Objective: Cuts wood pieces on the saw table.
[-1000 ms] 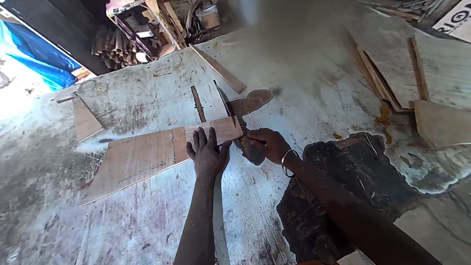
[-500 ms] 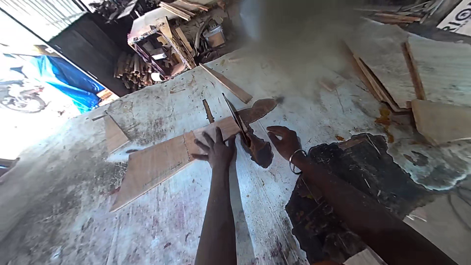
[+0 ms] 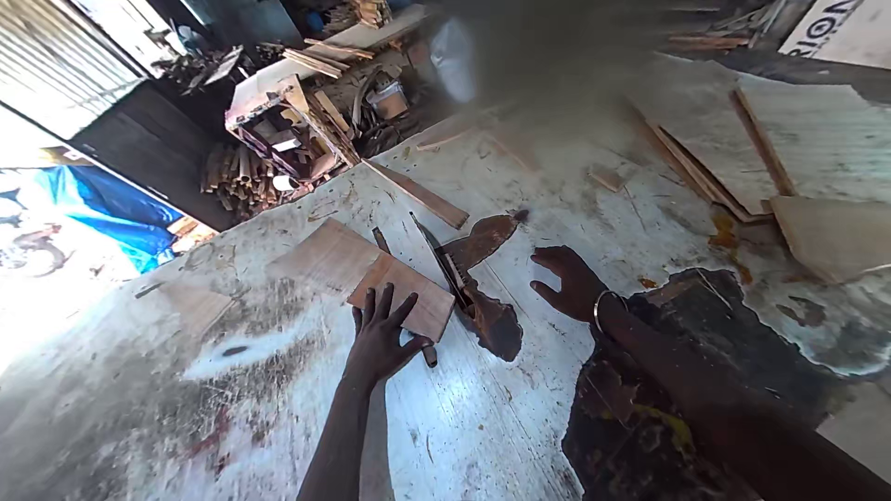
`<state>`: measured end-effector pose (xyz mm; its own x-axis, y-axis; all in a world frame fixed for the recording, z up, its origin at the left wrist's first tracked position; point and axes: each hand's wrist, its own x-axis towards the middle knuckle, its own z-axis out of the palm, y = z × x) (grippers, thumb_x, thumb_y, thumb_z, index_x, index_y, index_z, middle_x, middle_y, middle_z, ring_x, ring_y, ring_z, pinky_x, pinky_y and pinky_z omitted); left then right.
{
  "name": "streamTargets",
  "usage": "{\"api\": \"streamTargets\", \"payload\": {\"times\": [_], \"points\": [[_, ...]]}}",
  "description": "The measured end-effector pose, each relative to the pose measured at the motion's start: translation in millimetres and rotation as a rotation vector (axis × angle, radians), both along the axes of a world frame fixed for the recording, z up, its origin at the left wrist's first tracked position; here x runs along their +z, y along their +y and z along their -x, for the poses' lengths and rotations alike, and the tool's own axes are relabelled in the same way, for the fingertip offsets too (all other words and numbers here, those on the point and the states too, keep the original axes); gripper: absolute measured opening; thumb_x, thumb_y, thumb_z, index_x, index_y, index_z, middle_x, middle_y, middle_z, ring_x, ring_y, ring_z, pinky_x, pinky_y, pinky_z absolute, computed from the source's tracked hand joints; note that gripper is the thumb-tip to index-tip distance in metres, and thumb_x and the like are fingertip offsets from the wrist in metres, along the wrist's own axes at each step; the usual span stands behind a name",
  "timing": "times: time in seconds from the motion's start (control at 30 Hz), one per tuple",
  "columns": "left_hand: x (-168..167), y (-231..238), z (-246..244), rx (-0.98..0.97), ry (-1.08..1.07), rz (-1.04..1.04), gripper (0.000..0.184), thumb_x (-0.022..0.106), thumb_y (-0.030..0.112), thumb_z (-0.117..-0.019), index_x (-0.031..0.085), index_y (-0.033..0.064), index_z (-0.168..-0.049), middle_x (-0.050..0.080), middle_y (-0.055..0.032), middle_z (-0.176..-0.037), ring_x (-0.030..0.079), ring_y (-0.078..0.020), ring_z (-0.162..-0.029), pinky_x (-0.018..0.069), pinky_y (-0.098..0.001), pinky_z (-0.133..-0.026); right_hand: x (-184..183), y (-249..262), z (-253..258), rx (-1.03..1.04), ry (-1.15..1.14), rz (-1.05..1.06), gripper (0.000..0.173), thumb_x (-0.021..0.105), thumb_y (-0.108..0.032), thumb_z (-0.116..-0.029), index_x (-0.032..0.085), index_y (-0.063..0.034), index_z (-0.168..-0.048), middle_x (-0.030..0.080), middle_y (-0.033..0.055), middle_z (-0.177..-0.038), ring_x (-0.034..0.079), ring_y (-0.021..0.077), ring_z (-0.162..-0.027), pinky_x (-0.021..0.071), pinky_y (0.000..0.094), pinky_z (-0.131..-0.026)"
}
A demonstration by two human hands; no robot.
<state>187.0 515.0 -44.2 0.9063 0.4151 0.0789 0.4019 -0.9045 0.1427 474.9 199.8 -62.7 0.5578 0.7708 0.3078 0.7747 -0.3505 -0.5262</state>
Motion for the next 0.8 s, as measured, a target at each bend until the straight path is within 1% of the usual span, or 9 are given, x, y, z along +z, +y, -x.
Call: {"api": "streamTargets", "payload": {"times": [0.13, 0.23, 0.3, 0.4, 0.47, 0.53, 0.57, 0.67, 0.8], "points": [[-1.4, 28.8, -14.4, -0.183, -0.009, -0.008, 0.097, 0.045, 0.099, -0.0688, 0.048, 0.0460, -0.150, 0.023, -0.0063, -0.170, 0.008, -0.0371, -0.158, 0.0094, -0.0687, -0.123, -0.9, 1.8, -0.2, -0.037, 0.044, 0.044, 0.055, 0.063, -0.048, -0.0941, 0.064, -0.0150, -0.138, 0.056, 0.0012, -0.149, 0.046, 0.0195, -0.142, 0.0316, 0.0424, -0.122], [1.9, 37.0, -21.1, -0.267, 0.010, -0.018, 0.096, 0.048, 0.097, -0.0696, 0.049, 0.0447, -0.150, 0.023, -0.0066, -0.170, 0.007, -0.0383, -0.158, 0.0098, -0.0678, -0.123, 2.0, 3.3, 0.3, -0.046, 0.044, 0.074, 0.055, 0.063, -0.050, -0.0942, 0.064, -0.0166, -0.138, 0.055, -0.0006, -0.151, 0.044, 0.0184, -0.144, 0.0282, 0.0420, -0.124], [1.7, 40.8, -24.1, -0.317, 0.000, -0.028, 0.095, 0.048, 0.096, -0.0703, 0.050, 0.0441, -0.149, 0.024, -0.0080, -0.170, 0.008, -0.0400, -0.158, 0.0110, -0.0686, -0.123, 3.2, 3.5, 0.7, -0.045, 0.037, 0.078, 0.055, 0.063, -0.049, -0.0937, 0.065, -0.0160, -0.137, 0.055, 0.0004, -0.151, 0.045, 0.0195, -0.144, 0.0303, 0.0422, -0.123], [0.0, 43.0, -27.7, -0.355, -0.023, -0.035, 0.095, 0.048, 0.097, -0.0705, 0.049, 0.0453, -0.150, 0.025, -0.0091, -0.170, 0.010, -0.0403, -0.158, 0.0118, -0.0701, -0.122, 2.4, 3.9, 0.5, -0.045, 0.026, 0.077, 0.055, 0.063, -0.050, -0.0934, 0.065, -0.0163, -0.137, 0.055, -0.0002, -0.150, 0.046, 0.0193, -0.142, 0.0328, 0.0407, -0.121], [0.6, 43.0, -28.7, -0.357, -0.006, -0.033, 0.095, 0.047, 0.097, -0.0706, 0.046, 0.0466, -0.151, 0.023, -0.0081, -0.170, 0.009, -0.0390, -0.158, 0.0110, -0.0693, -0.122, 2.3, 3.8, -0.1, -0.042, 0.018, 0.080, 0.055, 0.063, -0.050, -0.0934, 0.065, -0.0161, -0.137, 0.055, -0.0003, -0.150, 0.046, 0.0194, -0.142, 0.0330, 0.0408, -0.121], [0.1, 42.6, -28.4, -0.366, -0.001, -0.025, 0.095, 0.045, 0.097, -0.0718, 0.045, 0.0459, -0.152, 0.022, -0.0080, -0.171, 0.008, -0.0380, -0.158, 0.0096, -0.0693, -0.123, 2.4, 2.7, 0.0, -0.039, 0.012, 0.089, 0.056, 0.063, -0.050, -0.0936, 0.065, -0.0162, -0.138, 0.054, 0.0000, -0.151, 0.046, 0.0196, -0.143, 0.0315, 0.0415, -0.122], [-0.6, 43.4, -28.3, -0.377, -0.004, -0.028, 0.095, 0.045, 0.097, -0.0723, 0.045, 0.0458, -0.152, 0.022, -0.0081, -0.171, 0.008, -0.0377, -0.158, 0.0092, -0.0695, -0.122, 2.5, 2.6, 0.7, -0.041, 0.004, 0.087, 0.055, 0.063, -0.050, -0.0934, 0.065, -0.0166, -0.137, 0.054, 0.0001, -0.151, 0.046, 0.0198, -0.142, 0.0324, 0.0416, -0.121], [-0.7, 45.3, -30.8, -0.404, -0.005, -0.041, 0.095, 0.046, 0.096, -0.0720, 0.045, 0.0460, -0.152, 0.023, -0.0085, -0.170, 0.009, -0.0377, -0.158, 0.0100, -0.0697, -0.122, 2.2, 2.8, 0.6, -0.041, 0.007, 0.086, 0.055, 0.063, -0.051, -0.0936, 0.065, -0.0168, -0.137, 0.055, -0.0006, -0.151, 0.046, 0.0191, -0.142, 0.0321, 0.0412, -0.121], [1.6, 42.9, -34.5, -0.400, 0.008, -0.018, 0.096, 0.049, 0.096, -0.0706, 0.044, 0.0467, -0.153, 0.023, -0.0080, -0.170, 0.007, -0.0363, -0.159, 0.0088, -0.0677, -0.123, 0.9, 2.3, -0.7, -0.047, 0.007, 0.090, 0.055, 0.063, -0.051, -0.0937, 0.065, -0.0167, -0.137, 0.055, -0.0009, -0.150, 0.046, 0.0197, -0.142, 0.0344, 0.0408, -0.120]]}}
